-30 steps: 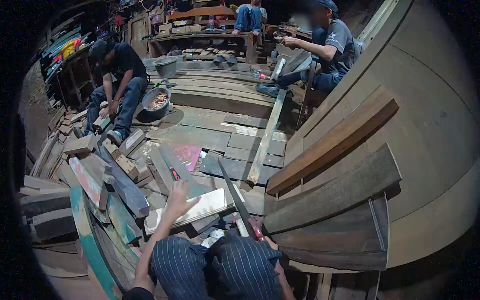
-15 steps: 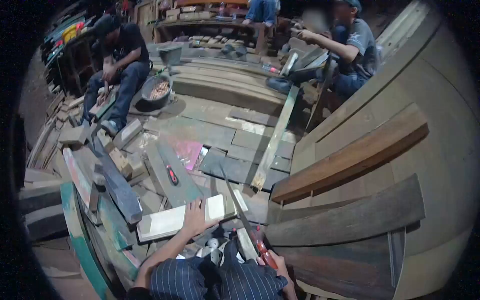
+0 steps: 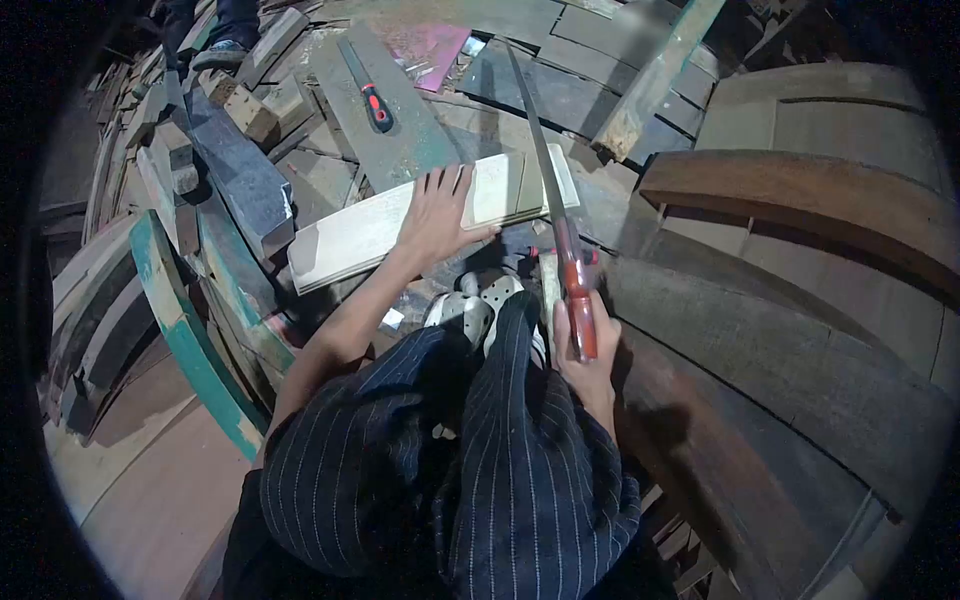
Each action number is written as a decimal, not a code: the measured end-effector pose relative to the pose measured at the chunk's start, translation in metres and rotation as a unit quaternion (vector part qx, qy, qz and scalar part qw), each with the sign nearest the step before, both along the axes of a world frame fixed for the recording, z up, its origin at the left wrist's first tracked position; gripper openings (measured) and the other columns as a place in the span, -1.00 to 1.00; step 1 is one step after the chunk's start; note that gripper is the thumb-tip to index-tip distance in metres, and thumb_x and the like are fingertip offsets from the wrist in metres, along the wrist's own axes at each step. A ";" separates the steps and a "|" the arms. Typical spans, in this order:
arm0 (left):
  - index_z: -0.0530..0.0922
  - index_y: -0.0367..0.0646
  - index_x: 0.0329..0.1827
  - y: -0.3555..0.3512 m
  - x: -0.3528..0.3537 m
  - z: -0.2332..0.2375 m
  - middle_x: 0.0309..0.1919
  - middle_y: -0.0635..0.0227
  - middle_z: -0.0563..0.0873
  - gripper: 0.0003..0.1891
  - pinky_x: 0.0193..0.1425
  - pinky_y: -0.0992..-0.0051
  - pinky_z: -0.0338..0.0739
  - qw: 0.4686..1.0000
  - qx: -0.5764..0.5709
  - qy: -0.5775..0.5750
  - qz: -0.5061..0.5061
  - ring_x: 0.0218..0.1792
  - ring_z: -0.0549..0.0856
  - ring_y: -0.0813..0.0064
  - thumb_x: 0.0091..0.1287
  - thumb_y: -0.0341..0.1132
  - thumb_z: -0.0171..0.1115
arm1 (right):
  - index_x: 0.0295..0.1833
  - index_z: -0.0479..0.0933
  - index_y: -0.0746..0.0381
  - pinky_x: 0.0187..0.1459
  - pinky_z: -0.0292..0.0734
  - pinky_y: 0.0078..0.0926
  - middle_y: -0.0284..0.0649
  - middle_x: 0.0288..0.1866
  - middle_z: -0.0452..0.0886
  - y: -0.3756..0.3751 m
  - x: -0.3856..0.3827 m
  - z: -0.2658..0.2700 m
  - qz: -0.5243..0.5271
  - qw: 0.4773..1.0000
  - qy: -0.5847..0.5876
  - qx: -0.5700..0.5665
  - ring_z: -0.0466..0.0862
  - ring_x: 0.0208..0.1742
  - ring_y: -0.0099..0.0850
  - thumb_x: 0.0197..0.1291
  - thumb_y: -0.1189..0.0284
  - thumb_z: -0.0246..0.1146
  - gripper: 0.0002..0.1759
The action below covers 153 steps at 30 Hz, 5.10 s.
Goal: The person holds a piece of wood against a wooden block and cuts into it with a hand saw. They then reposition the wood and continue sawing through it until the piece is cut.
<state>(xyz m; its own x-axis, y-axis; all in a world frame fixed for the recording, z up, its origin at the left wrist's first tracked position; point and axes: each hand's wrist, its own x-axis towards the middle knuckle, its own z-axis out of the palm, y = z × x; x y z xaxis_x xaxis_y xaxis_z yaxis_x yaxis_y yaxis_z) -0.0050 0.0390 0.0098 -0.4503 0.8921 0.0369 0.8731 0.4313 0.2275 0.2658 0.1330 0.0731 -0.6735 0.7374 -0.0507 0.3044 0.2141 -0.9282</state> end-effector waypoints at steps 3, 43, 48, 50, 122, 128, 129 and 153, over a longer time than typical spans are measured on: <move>0.31 -0.42 0.50 0.001 0.002 -0.002 0.28 -0.03 0.48 0.08 0.45 0.05 0.27 1.000 0.006 0.019 0.006 0.25 0.45 0.02 0.17 0.34 0.38 | -0.07 0.48 0.36 -0.54 0.22 -0.66 -0.45 -0.54 0.38 0.005 -0.005 -0.008 0.026 0.999 0.044 0.007 0.33 -0.59 -0.71 0.49 0.55 0.20 -0.92; 0.32 -0.43 0.46 -0.006 0.008 -0.003 0.22 0.01 0.51 0.09 0.45 0.03 0.27 0.998 0.027 0.056 0.014 0.24 0.46 0.04 0.16 0.40 0.34 | 0.13 0.60 0.27 -0.39 0.56 -0.36 -0.01 -0.46 0.64 -0.006 -0.019 -0.005 0.014 0.988 0.029 0.149 0.74 -0.48 -0.26 0.36 0.41 0.39 -0.70; 0.34 -0.41 0.46 -0.007 0.009 0.004 0.18 0.04 0.50 0.08 0.42 0.07 0.28 0.998 0.021 0.055 0.018 0.19 0.46 0.06 0.17 0.42 0.33 | 0.02 0.61 0.32 -0.38 0.52 -0.37 -0.10 -0.50 0.64 -0.017 0.011 0.015 -0.005 0.990 0.023 0.137 0.68 -0.50 -0.39 0.36 0.41 0.38 -0.76; 0.33 -0.41 0.47 -0.007 0.011 0.002 0.17 0.05 0.50 0.09 0.42 0.08 0.28 0.999 0.005 0.049 0.015 0.19 0.46 0.07 0.18 0.43 0.32 | -0.04 0.62 0.29 -0.31 0.53 -0.45 -0.21 -0.42 0.65 -0.022 0.036 0.011 -0.040 0.999 0.016 0.018 0.66 -0.38 -0.49 0.36 0.42 0.38 -0.81; 0.62 -0.26 0.02 0.020 0.075 0.184 -0.17 0.16 0.69 -0.70 0.09 0.25 0.55 0.806 0.096 -0.365 -0.455 -0.07 0.69 0.22 0.25 -0.40 0.42 | -0.44 0.52 0.41 -0.58 0.22 -0.55 -0.30 -0.61 0.46 0.049 0.007 0.393 0.528 0.789 0.313 0.021 0.37 -0.64 -0.53 0.09 -0.71 -0.56 0.32; 0.63 -0.23 0.14 0.011 0.071 0.171 -0.01 0.12 0.72 -0.64 0.24 0.26 0.54 0.828 0.103 -0.385 -0.395 0.09 0.69 0.22 0.30 -0.35 0.43 | -0.53 0.53 0.42 -0.65 0.19 -0.45 -0.26 -0.66 0.47 0.017 -0.007 0.374 0.623 0.748 0.211 -0.089 0.39 -0.73 -0.43 -0.23 -0.80 -0.76 0.47; 0.63 -0.23 0.13 0.016 0.071 0.158 0.00 0.13 0.72 -0.64 0.22 0.26 0.55 0.795 0.145 -0.428 -0.406 0.08 0.69 0.23 0.29 -0.34 0.43 | -0.51 0.54 0.42 -0.64 0.20 -0.46 -0.25 -0.64 0.49 0.009 -0.006 0.373 0.631 0.754 0.163 -0.082 0.41 -0.71 -0.44 -0.25 -0.80 -0.78 0.48; 0.64 -0.26 0.06 0.015 0.069 0.163 -0.05 0.16 0.72 -0.64 0.20 0.25 0.56 0.806 0.095 -0.429 -0.398 0.02 0.69 0.26 0.23 -0.35 0.47 | -0.44 0.54 0.44 -0.53 0.42 -0.45 -0.19 -0.59 0.56 0.020 0.013 0.353 0.626 0.762 0.141 -0.090 0.56 -0.63 -0.39 -0.24 -0.79 -0.78 0.49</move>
